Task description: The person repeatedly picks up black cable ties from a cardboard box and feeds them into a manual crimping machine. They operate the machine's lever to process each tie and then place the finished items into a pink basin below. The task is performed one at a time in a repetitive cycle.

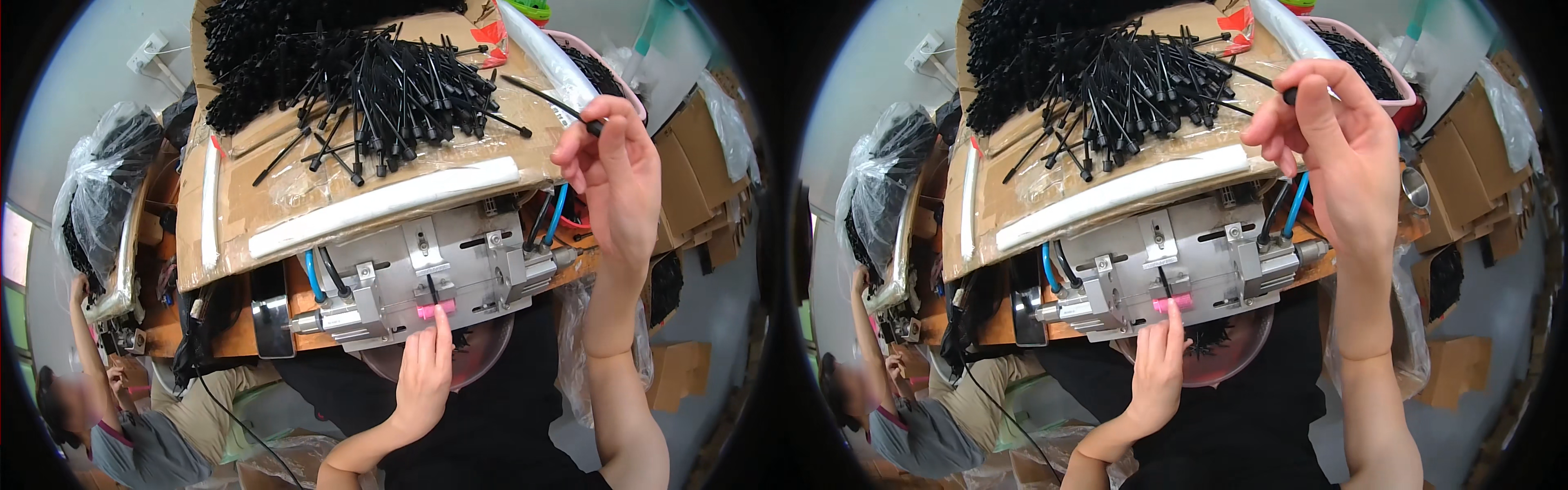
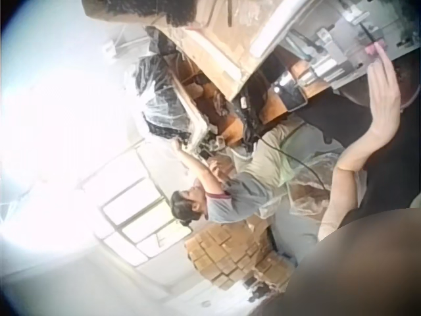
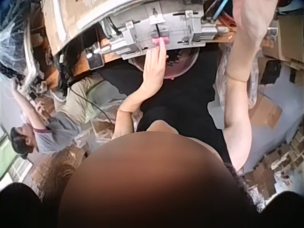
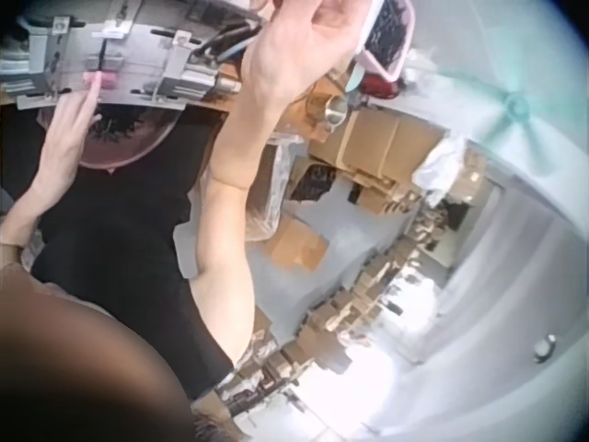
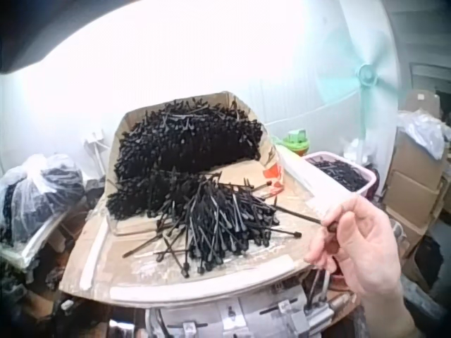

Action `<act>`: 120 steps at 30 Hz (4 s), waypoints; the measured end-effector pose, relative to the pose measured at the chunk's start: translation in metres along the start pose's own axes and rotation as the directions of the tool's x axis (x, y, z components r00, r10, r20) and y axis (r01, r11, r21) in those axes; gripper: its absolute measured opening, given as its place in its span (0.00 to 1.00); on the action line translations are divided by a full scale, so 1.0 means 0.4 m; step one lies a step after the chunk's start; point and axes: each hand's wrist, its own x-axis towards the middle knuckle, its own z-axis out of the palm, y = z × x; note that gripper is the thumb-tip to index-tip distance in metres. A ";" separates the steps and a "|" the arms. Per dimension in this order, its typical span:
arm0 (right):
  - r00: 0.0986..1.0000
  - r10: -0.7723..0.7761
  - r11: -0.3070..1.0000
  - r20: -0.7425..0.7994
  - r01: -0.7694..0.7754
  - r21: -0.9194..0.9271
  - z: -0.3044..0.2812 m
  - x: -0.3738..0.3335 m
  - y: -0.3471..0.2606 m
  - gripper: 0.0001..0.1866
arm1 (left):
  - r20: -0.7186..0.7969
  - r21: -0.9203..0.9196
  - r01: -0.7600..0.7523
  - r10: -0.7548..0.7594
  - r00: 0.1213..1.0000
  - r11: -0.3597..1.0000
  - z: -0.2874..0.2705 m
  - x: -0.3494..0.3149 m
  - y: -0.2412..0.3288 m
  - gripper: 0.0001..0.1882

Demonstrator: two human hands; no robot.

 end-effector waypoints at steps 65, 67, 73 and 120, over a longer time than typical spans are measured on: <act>0.995 -0.050 0.880 0.080 0.082 -0.468 0.025 -0.236 0.068 0.15 | 0.041 0.145 -0.009 0.003 0.999 0.989 0.017 -0.009 -0.028 0.39; 0.989 0.042 0.713 0.145 0.072 -0.698 0.063 -0.318 0.046 0.22 | 0.046 0.088 -0.029 0.025 0.999 0.996 0.008 0.001 -0.018 0.38; 0.942 0.059 0.741 0.329 0.180 -0.647 0.138 -0.458 0.162 0.35 | -0.026 -0.054 0.046 -0.048 0.999 0.997 -0.085 -0.014 -0.001 0.37; 0.997 -0.064 0.886 0.050 0.080 -0.457 0.091 0.213 0.121 0.08 | -0.527 0.036 -0.122 0.123 0.841 0.992 -0.294 0.296 -0.231 0.36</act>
